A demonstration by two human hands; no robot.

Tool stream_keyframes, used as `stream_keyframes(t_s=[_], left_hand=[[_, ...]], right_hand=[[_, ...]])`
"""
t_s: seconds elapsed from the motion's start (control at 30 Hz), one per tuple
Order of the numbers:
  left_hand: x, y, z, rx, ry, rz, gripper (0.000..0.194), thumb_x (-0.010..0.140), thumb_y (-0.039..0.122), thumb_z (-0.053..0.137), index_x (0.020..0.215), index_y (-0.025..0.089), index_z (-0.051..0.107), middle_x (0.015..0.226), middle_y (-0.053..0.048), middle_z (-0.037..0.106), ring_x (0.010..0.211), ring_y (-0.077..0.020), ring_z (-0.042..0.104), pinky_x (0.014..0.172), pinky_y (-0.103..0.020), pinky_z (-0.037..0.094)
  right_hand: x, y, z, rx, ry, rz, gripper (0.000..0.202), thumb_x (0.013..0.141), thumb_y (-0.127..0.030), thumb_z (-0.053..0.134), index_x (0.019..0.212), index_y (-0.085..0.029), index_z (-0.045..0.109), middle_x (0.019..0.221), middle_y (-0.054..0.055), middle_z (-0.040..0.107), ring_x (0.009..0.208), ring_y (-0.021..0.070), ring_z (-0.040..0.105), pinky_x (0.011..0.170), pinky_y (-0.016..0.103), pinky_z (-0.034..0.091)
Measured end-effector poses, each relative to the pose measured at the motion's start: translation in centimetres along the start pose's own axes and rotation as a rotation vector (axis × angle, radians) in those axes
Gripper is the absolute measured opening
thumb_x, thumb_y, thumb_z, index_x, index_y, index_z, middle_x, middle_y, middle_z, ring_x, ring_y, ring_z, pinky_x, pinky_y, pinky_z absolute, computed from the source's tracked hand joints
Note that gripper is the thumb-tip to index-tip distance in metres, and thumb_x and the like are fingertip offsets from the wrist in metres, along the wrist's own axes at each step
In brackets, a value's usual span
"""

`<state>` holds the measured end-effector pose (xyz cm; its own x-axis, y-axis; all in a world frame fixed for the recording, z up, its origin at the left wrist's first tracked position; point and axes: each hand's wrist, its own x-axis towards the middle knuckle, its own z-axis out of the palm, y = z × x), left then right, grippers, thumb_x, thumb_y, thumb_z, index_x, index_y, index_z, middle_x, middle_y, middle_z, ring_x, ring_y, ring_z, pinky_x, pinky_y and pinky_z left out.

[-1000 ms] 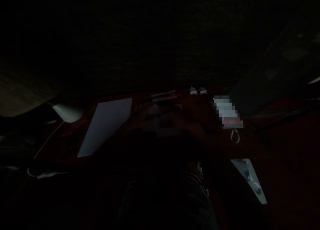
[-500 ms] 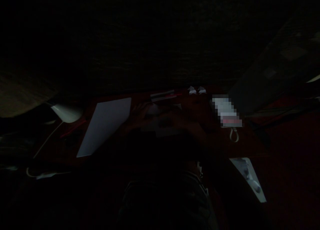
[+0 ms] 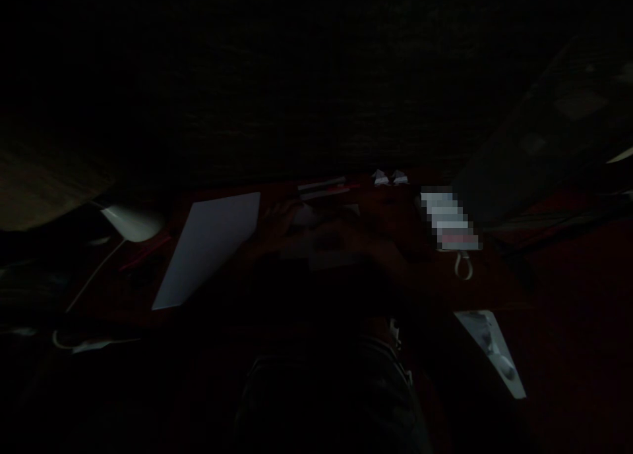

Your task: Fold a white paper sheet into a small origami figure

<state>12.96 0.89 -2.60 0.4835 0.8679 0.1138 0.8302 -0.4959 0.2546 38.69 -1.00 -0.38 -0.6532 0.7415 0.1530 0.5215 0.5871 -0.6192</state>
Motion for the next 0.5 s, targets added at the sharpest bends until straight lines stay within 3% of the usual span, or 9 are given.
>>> stream_keyframes(t_s=[0.27,0.4,0.5], left_hand=[[0.0,0.5,-0.5,0.004,-0.033,-0.022,0.067,0.097,0.052,0.067,0.155,0.025,0.049,0.169,-0.010,0.048,0.152,-0.0389,0.044,0.124,-0.059,0.037],[0.1,0.2,-0.1,-0.011,-0.019,0.000,0.073,0.095,0.062,0.068,0.157,0.027,0.048,0.170,-0.011,0.047,0.154,-0.0400,0.042,0.125,-0.061,0.035],[0.0,-0.2,0.2,-0.020,-0.019,0.023,0.082,0.093,0.072,0.067,0.159,0.028,0.045,0.172,-0.012,0.044,0.156,-0.0409,0.040,0.127,-0.062,0.033]], right_hand=[[-0.3,-0.8,-0.5,-0.010,-0.025,0.033,0.033,0.084,-0.023,0.088,0.114,-0.036,0.086,0.149,0.001,0.072,0.154,0.0374,0.052,0.127,0.061,0.046],[-0.7,-1.4,-0.7,-0.003,-0.011,0.037,0.032,0.087,-0.024,0.086,0.115,-0.038,0.085,0.150,-0.001,0.070,0.149,0.0348,0.058,0.126,0.059,0.048],[-0.7,-1.2,-0.6,0.019,-0.031,0.041,0.032,0.087,-0.021,0.085,0.116,-0.034,0.086,0.153,0.003,0.068,0.150,0.0346,0.058,0.125,0.058,0.049]])
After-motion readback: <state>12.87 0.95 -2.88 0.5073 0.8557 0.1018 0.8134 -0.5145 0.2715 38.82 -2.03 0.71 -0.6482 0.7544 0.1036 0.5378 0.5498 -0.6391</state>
